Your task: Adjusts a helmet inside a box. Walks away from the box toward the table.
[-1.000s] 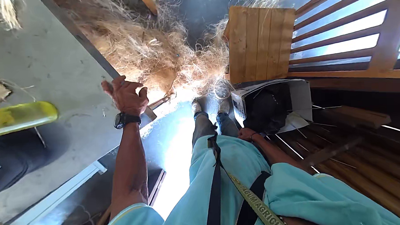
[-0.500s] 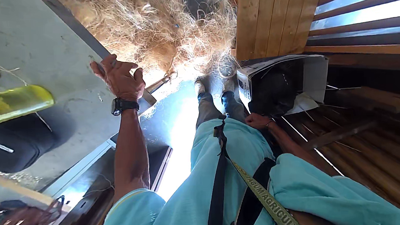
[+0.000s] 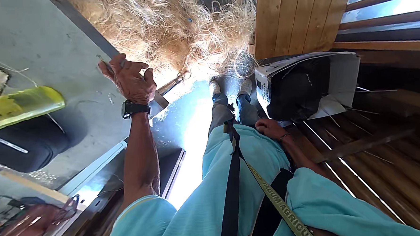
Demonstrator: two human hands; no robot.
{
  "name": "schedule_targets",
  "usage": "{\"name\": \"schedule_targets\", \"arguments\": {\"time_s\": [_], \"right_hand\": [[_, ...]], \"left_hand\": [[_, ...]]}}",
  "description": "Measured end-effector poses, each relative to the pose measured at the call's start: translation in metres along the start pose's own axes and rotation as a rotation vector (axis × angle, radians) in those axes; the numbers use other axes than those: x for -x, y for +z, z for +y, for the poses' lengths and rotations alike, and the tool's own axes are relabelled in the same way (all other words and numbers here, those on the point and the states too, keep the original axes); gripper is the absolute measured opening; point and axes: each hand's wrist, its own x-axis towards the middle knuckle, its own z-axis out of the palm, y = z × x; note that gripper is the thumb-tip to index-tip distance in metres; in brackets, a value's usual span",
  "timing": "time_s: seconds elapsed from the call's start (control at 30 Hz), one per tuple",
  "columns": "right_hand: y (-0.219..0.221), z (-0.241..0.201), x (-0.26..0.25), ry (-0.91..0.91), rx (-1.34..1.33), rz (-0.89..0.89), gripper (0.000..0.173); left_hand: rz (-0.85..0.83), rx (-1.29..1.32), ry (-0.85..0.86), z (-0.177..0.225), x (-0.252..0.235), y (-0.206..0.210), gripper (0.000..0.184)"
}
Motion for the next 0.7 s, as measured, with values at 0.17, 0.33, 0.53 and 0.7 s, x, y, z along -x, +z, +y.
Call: {"name": "schedule_targets", "arguments": {"time_s": [0.17,0.33,0.53,0.7], "right_hand": [[-0.003,0.013,-0.018,0.079,0.304,-0.085,0.036],[-0.014,-0.009,-0.023,0.122,0.396,-0.109,0.034],[-0.079,-0.119,0.012,-0.490,0.156,0.311,0.032],[-0.074,-0.269,0.132,-1.467,0.191,0.390,0.023]], "left_hand": [[0.006,0.025,-0.002,-0.002,-0.002,0.003,0.031],[0.022,0.046,-0.007,0.000,-0.002,0.003,0.028],[0.000,0.068,0.000,0.001,-0.003,0.002,0.027],[0.009,0.059,0.004,-0.001,-0.003,0.005,0.029]]}}
